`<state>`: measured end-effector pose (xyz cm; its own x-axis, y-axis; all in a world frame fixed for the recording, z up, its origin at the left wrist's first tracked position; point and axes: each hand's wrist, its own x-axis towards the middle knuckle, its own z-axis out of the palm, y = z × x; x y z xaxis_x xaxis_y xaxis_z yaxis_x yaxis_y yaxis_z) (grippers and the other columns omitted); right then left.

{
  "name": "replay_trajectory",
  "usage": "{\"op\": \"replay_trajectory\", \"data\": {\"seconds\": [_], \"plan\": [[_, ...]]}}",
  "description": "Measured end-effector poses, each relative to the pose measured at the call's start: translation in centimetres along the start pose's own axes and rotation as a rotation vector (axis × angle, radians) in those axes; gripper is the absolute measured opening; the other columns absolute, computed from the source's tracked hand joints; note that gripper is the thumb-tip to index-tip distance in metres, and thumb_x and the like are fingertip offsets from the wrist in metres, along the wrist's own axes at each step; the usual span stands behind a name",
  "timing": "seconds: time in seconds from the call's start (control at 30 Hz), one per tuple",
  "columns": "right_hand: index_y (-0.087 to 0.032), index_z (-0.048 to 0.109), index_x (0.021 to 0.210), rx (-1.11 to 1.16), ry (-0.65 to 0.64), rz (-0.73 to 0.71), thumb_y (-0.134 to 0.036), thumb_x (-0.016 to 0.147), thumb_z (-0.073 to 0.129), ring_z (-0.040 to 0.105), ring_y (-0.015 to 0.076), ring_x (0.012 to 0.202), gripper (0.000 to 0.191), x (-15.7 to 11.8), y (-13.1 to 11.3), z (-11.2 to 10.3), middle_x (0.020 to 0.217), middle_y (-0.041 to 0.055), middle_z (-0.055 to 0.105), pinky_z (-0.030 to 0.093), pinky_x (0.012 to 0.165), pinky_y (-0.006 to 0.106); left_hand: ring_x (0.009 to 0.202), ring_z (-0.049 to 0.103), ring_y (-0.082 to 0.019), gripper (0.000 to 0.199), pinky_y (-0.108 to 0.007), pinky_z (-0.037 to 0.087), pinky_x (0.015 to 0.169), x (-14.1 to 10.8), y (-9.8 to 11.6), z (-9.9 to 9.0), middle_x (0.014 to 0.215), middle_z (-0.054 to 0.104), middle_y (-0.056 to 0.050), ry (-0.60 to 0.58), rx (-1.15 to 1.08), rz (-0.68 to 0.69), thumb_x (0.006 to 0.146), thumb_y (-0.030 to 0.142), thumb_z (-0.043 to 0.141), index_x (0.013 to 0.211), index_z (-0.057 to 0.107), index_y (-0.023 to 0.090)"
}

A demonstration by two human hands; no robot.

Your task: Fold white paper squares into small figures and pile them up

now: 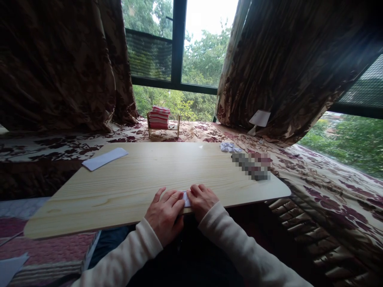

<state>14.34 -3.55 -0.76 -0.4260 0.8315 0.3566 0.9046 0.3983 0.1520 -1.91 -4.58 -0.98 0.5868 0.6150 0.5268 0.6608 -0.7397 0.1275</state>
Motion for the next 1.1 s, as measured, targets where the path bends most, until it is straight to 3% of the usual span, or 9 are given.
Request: {"op": "replay_trajectory", "data": {"seconds": [0.13, 0.27, 0.4, 0.5, 0.57, 0.7, 0.9, 1.0, 1.1], "plan": [[-0.012, 0.064, 0.087, -0.023, -0.002, 0.008, -0.014, 0.08, 0.05, 0.048, 0.0234, 0.081, 0.016, 0.3, 0.2, 0.4, 0.088, 0.0109, 0.059, 0.037, 0.06, 0.033, 0.11, 0.047, -0.026, 0.031, -0.048, 0.021, 0.101, -0.2, -0.1, 0.1, 0.114, 0.06, -0.008, 0.002, 0.006, 0.008, 0.074, 0.023, 0.049, 0.103, 0.057, 0.018], [-0.01, 0.065, 0.089, 0.009, -0.049, 0.032, -0.012, 0.082, 0.045, 0.049, 0.0247, 0.082, 0.022, 0.6, 0.3, 0.5, 0.09, 0.014, 0.059, 0.039, 0.062, 0.035, 0.11, 0.048, -0.026, 0.03, -0.048, 0.021, 0.101, -0.4, -0.1, 0.2, 0.115, 0.06, -0.008, 0.014, 0.009, 0.005, 0.074, 0.023, 0.049, 0.102, 0.058, 0.019], [-0.009, 0.067, 0.089, 0.133, -0.174, 0.099, -0.011, 0.079, 0.047, 0.05, 0.0268, 0.088, 0.022, 1.3, 2.8, -0.3, 0.093, 0.0161, 0.059, 0.041, 0.069, 0.036, 0.11, 0.048, -0.025, 0.031, -0.049, 0.021, 0.101, -0.5, -0.2, 0.3, 0.116, 0.059, -0.007, 0.039, 0.004, 0.015, 0.074, 0.022, 0.049, 0.104, 0.057, 0.02], [-0.014, 0.068, 0.088, 0.208, -0.19, 0.117, -0.011, 0.077, 0.05, 0.055, 0.0196, 0.083, 0.022, 1.9, 5.3, -1.2, 0.088, 0.0099, 0.062, 0.043, 0.072, 0.028, 0.11, 0.049, -0.025, 0.03, -0.049, 0.02, 0.101, -0.5, -0.3, 0.2, 0.116, 0.06, -0.007, 0.062, -0.011, 0.02, 0.074, 0.021, 0.048, 0.103, 0.058, 0.02], [-0.015, 0.067, 0.094, 0.375, -0.158, 0.131, -0.014, 0.08, 0.049, 0.057, 0.0143, 0.078, 0.023, 2.3, 6.1, -1.7, 0.087, 0.0068, 0.062, 0.043, 0.072, 0.023, 0.109, 0.049, -0.024, 0.03, -0.049, 0.02, 0.101, -0.4, -0.3, 0.1, 0.115, 0.06, -0.007, 0.063, -0.031, 0.015, 0.074, 0.021, 0.049, 0.102, 0.058, 0.021], [-0.016, 0.068, 0.083, 0.572, -0.149, 0.149, -0.028, 0.076, 0.057, 0.055, 0.0145, 0.073, 0.018, 2.9, 5.1, -1.5, 0.082, 0.0051, 0.061, 0.043, 0.069, 0.026, 0.11, 0.049, -0.024, 0.028, -0.05, 0.022, 0.1, -0.2, -0.1, -0.4, 0.116, 0.059, -0.008, 0.052, -0.059, -0.036, 0.076, 0.023, 0.05, 0.102, 0.059, 0.022], [-0.018, 0.064, 0.069, 0.55, -0.185, 0.154, -0.023, 0.061, 0.067, 0.05, 0.0151, 0.073, 0.011, 2.8, 3.5, 0.3, 0.072, 0.0006, 0.057, 0.039, 0.065, 0.026, 0.105, 0.051, -0.025, 0.026, -0.049, 0.032, 0.095, -0.2, -0.3, -0.9, 0.113, 0.058, -0.009, 0.069, -0.122, -0.137, 0.077, 0.026, 0.051, 0.1, 0.062, 0.023], [-0.017, 0.061, 0.064, 0.784, -0.159, 0.258, -0.021, 0.061, 0.065, 0.048, 0.0118, 0.06, 0.006, 2.6, 3.4, 0.9, 0.061, -0.0019, 0.055, 0.037, 0.056, 0.023, 0.102, 0.053, -0.024, 0.027, -0.042, 0.04, 0.09, 0.7, -1.0, -1.0, 0.107, 0.06, -0.01, 0.135, -0.279, -0.272, 0.077, 0.028, 0.052, 0.101, 0.062, 0.019], [-0.016, 0.058, 0.063, 1.246, -0.016, 0.363, -0.028, 0.065, 0.063, 0.047, 0.0103, 0.052, 0.013, 2.9, 3.3, 1.4, 0.053, -0.003, 0.054, 0.037, 0.052, 0.023, 0.092, 0.057, -0.022, 0.027, -0.035, 0.045, 0.083, 2.8, -1.7, -1.2, 0.096, 0.064, -0.008, 0.144, -0.502, -0.423, 0.077, 0.032, 0.052, 0.095, 0.065, 0.016]]}}
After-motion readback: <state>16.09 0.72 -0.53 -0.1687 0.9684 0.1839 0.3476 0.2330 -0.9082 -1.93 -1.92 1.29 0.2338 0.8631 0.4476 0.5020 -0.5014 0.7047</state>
